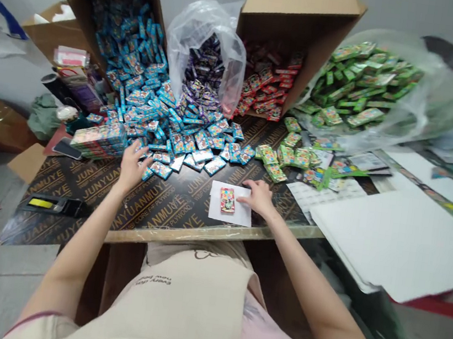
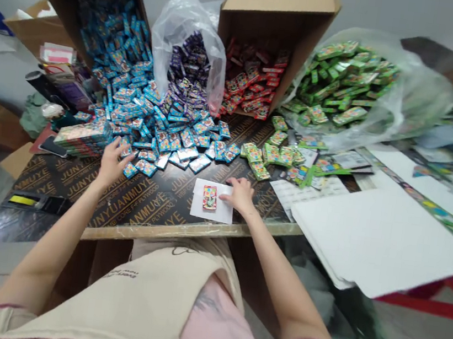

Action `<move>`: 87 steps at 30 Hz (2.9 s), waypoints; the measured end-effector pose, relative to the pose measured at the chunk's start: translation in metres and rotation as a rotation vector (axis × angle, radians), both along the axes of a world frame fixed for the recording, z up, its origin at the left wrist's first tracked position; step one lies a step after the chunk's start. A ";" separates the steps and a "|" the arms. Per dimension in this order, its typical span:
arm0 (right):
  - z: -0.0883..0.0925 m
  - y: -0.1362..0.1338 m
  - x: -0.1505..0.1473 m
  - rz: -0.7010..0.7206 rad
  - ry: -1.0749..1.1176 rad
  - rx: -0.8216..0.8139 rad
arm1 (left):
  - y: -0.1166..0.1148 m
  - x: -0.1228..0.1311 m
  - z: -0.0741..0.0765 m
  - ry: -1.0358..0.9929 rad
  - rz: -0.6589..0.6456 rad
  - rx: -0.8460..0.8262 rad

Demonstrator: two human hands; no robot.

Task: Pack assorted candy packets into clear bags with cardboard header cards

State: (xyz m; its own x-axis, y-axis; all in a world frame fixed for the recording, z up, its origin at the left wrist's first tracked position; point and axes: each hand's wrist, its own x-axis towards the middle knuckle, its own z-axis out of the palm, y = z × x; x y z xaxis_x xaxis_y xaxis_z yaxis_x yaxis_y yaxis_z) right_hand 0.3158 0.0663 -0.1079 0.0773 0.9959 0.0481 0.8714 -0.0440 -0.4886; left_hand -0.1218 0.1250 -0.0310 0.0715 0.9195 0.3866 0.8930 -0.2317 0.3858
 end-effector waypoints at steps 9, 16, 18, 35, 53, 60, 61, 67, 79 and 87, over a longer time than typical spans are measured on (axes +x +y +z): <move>0.011 -0.003 -0.014 0.079 0.319 -0.006 | -0.087 0.166 -0.047 -0.102 -0.661 -0.388; 0.055 -0.020 -0.003 -0.076 0.514 0.466 | -0.081 0.200 -0.020 -0.659 -0.480 -0.510; 0.070 -0.030 -0.010 0.074 0.494 0.533 | -0.076 0.197 -0.010 -1.050 -0.304 -0.661; 0.069 -0.047 -0.075 0.198 0.882 0.293 | -0.102 0.148 0.011 -1.216 -0.079 -0.665; 0.076 -0.050 -0.085 0.165 1.240 -0.115 | -0.112 0.143 0.018 -1.130 -0.074 -0.433; 0.080 -0.052 -0.087 0.141 1.346 -0.220 | -0.109 0.140 0.027 -1.156 -0.058 -0.479; 0.080 -0.052 -0.087 0.131 1.365 -0.233 | -0.109 0.139 0.027 -1.169 -0.052 -0.491; 0.087 -0.054 -0.091 0.073 1.153 -0.155 | -0.109 0.135 0.030 -0.954 -0.029 -0.371; 0.106 -0.062 -0.090 0.146 0.916 -0.052 | -0.105 0.116 0.044 -0.724 -0.144 -0.327; 0.097 -0.065 -0.093 0.118 0.857 -0.046 | -0.108 0.110 0.034 -1.072 -0.070 -0.713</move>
State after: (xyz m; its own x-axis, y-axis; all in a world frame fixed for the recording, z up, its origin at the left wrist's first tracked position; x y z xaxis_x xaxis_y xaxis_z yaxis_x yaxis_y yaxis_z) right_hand 0.2231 0.0010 -0.0108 -0.0350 0.9992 -0.0199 0.2036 -0.0124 -0.9790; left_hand -0.0113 0.0174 0.0031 0.0887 0.9523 -0.2919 0.0566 0.2878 0.9560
